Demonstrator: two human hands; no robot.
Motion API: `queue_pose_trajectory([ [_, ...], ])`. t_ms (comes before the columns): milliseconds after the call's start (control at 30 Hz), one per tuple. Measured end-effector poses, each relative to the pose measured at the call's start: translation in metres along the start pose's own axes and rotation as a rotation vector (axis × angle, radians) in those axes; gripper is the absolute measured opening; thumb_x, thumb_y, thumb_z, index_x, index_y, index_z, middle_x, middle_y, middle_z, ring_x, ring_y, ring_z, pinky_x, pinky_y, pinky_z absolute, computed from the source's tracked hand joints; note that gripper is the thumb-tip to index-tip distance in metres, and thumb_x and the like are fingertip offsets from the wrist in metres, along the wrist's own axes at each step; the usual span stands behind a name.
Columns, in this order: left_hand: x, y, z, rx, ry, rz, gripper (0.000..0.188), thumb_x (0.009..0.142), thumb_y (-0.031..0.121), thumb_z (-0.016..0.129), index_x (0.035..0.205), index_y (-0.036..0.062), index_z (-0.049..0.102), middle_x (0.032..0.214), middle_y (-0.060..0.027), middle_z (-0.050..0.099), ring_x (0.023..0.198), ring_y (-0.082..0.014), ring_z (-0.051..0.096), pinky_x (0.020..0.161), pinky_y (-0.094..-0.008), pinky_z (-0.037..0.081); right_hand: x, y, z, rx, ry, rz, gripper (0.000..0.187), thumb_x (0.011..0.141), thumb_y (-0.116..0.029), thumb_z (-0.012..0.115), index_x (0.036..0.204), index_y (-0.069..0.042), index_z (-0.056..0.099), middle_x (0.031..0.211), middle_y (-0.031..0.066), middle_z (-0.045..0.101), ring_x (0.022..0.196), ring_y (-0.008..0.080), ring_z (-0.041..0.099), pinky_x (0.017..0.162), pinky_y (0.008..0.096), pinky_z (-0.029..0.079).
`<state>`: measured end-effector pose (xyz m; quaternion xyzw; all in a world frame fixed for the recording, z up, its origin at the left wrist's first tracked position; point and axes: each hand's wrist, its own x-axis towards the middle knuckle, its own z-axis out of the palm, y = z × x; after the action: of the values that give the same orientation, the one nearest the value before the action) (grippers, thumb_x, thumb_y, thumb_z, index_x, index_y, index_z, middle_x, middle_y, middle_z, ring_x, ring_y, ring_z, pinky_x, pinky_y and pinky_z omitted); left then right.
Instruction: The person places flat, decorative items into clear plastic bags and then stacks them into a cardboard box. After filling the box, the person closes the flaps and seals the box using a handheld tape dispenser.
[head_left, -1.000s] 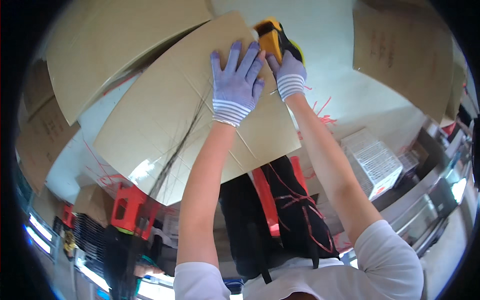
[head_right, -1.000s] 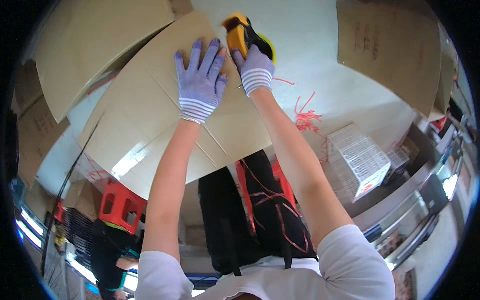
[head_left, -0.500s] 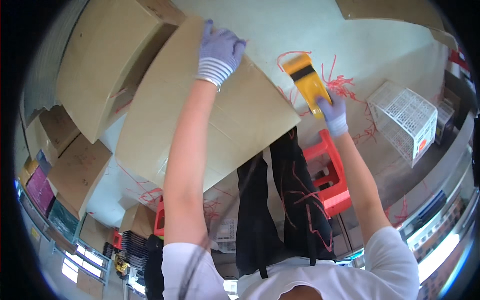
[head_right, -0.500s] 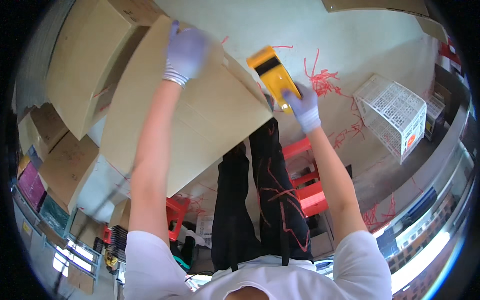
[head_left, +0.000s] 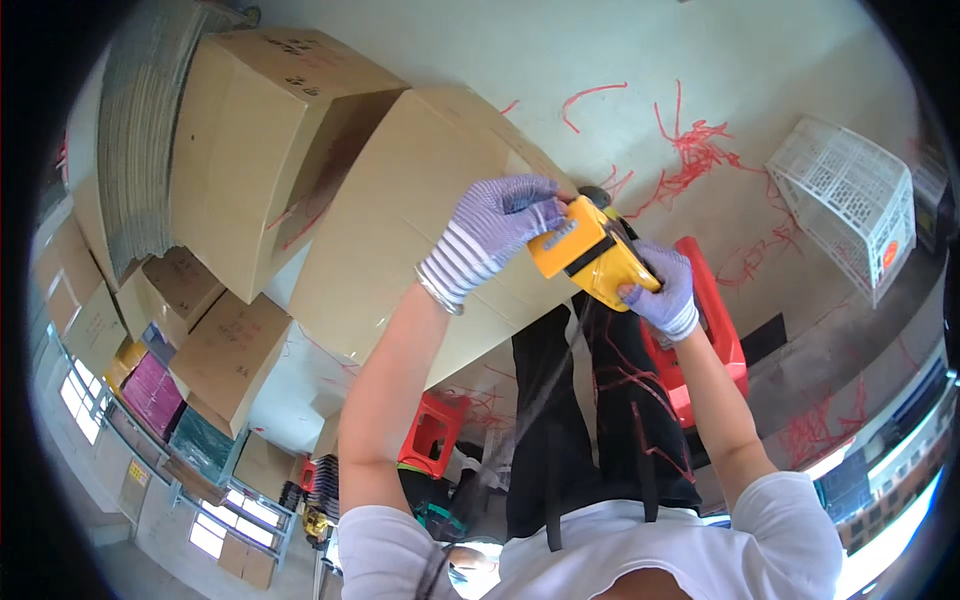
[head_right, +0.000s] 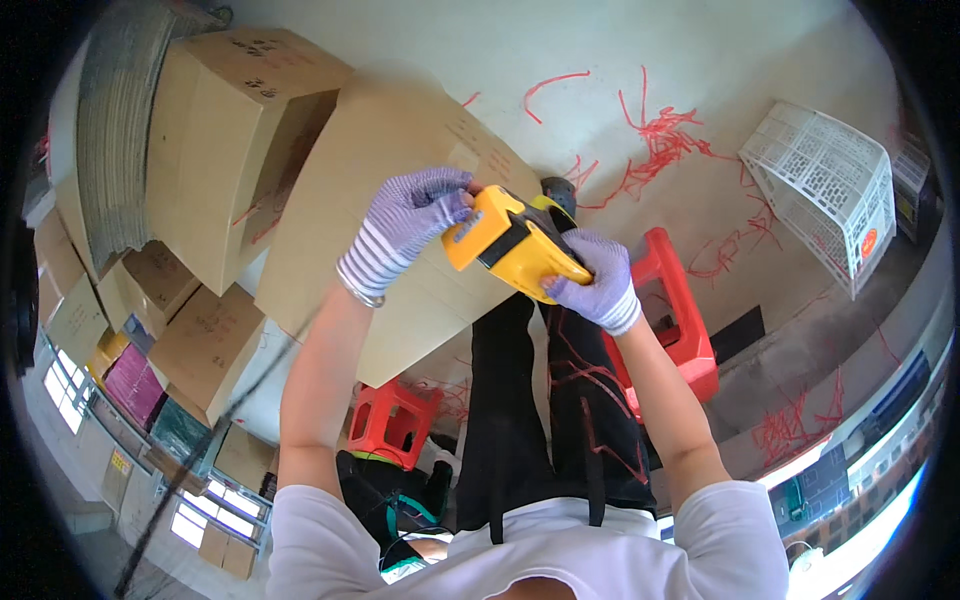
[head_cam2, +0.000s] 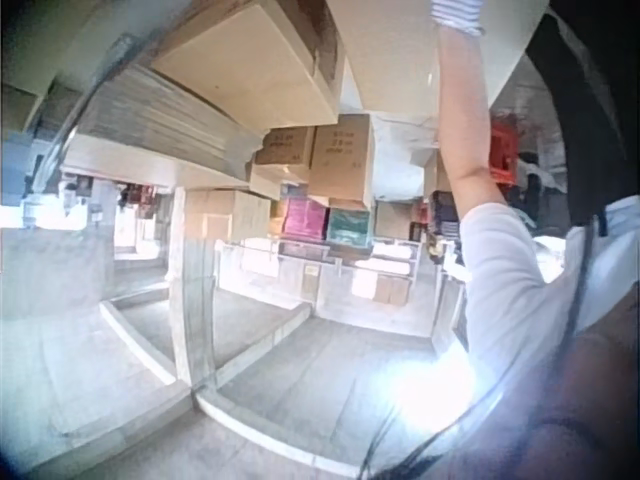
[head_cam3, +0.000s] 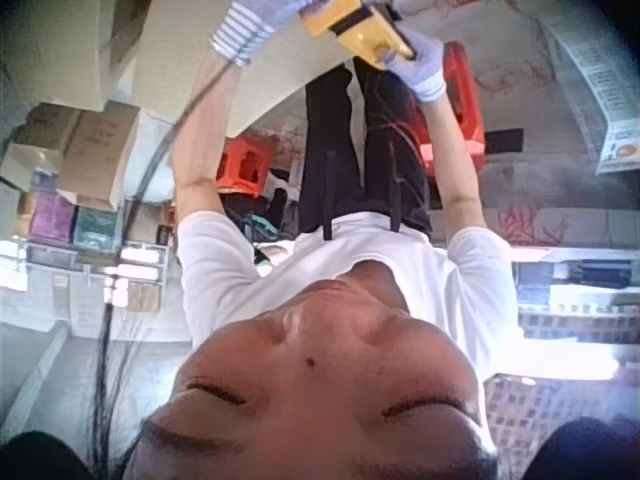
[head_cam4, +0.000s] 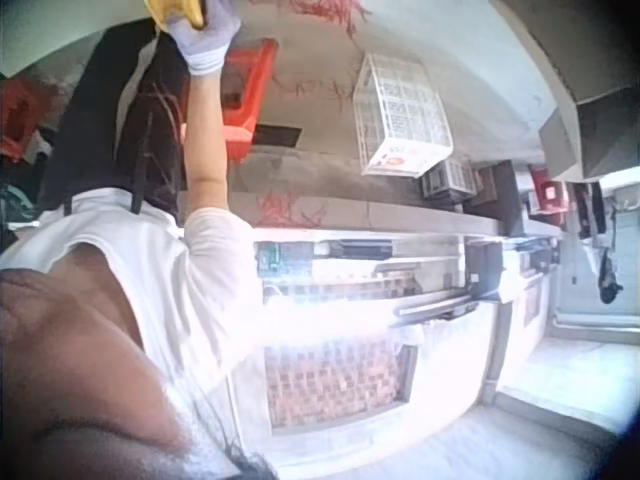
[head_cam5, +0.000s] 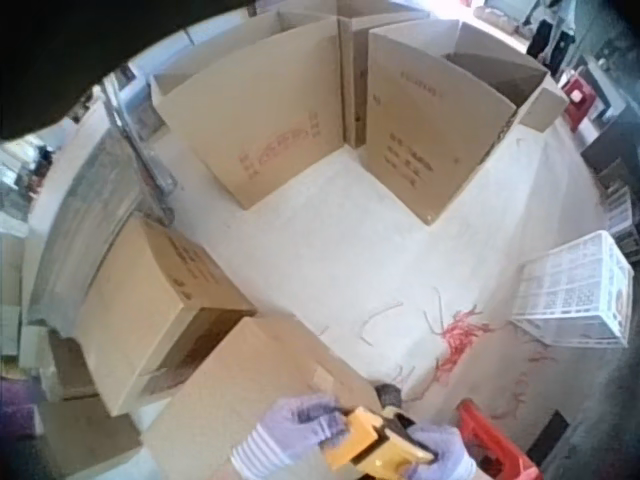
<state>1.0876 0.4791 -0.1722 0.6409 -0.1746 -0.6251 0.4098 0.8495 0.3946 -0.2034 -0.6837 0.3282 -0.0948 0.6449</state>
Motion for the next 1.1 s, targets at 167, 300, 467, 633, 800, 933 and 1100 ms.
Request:
queue_pose_trajectory([
  [167,0.004,0.001,0.001,0.372,0.228,-0.052,0.014,0.08,0.007,0.063,0.09,-0.0023,0.067,0.079,-0.009,0.068,0.074,-0.0132,0.061,0.07,-0.0267,0.049,-0.03,0.001,-0.006,-0.061,-0.075,0.133,0.042,0.07,-0.04,0.07,0.076,0.001,0.06,0.063,0.0134,0.053,0.056,0.0274,0.053,0.054,0.0348,0.042],
  [300,0.06,-0.007,-0.119,0.514,0.557,0.282,0.012,0.076,0.009,0.057,0.076,0.0019,0.067,0.066,-0.0046,0.062,0.06,-0.0142,0.055,0.059,-0.0276,0.045,-0.1,0.036,-0.021,-0.126,-0.017,0.363,0.036,0.073,-0.034,0.066,0.075,0.002,0.061,0.06,0.0122,0.055,0.052,0.0198,0.055,0.051,0.0329,0.041],
  [467,0.13,0.011,-0.246,0.532,0.536,0.075,0.016,0.089,0.01,0.054,0.092,-0.0019,0.064,0.079,-0.0073,0.066,0.068,-0.0132,0.062,0.062,-0.0245,0.048,-0.198,0.091,-0.033,-0.104,0.096,0.672,0.033,0.074,-0.028,0.067,0.076,0.005,0.061,0.057,0.0056,0.056,0.057,0.0061,0.05,0.05,0.0274,0.041],
  [633,0.17,-0.029,-0.25,0.644,0.654,0.015,0.018,0.087,0.004,0.052,0.096,-0.0075,0.061,0.086,-0.0116,0.066,0.071,-0.0166,0.066,0.069,-0.0257,0.053,-0.2,0.096,-0.013,0.032,0.171,0.706,0.039,0.077,-0.034,0.068,0.079,0.005,0.061,0.062,0.0039,0.057,0.058,0.0063,0.048,0.051,0.0257,0.04],
  [800,0.195,-0.052,-0.256,0.547,0.606,0.061,0.022,0.087,0.006,0.055,0.104,-0.0065,0.06,0.092,-0.0135,0.067,0.076,-0.0177,0.066,0.073,-0.026,0.052,-0.196,0.105,-0.008,-0.006,0.176,0.743,0.039,0.077,-0.035,0.068,0.078,0.004,0.061,0.061,0.0028,0.055,0.059,0.006,0.047,0.051,0.0258,0.039],
  [933,0.208,-0.098,-0.27,0.856,0.449,0.016,0.033,0.084,0.018,0.061,0.109,-0.0039,0.06,0.101,-0.0162,0.065,0.091,-0.0234,0.064,0.081,-0.0315,0.05,-0.19,0.119,-0.004,-0.038,0.17,0.701,0.034,0.076,-0.029,0.063,0.078,0.004,0.059,0.058,0.0024,0.052,0.058,0.006,0.045,0.049,0.0269,0.037],
  [1100,0.204,-0.106,-0.271,1.271,0.697,-0.325,0.054,0.078,0.04,0.064,0.112,-0.0009,0.058,0.108,-0.0154,0.063,0.1,-0.0276,0.06,0.087,-0.0347,0.046,-0.186,0.116,-0.012,-0.015,0.174,0.702,0.042,0.073,-0.038,0.068,0.076,0.004,0.061,0.058,0.0092,0.054,0.053,0.0121,0.05,0.05,0.0296,0.039],
])
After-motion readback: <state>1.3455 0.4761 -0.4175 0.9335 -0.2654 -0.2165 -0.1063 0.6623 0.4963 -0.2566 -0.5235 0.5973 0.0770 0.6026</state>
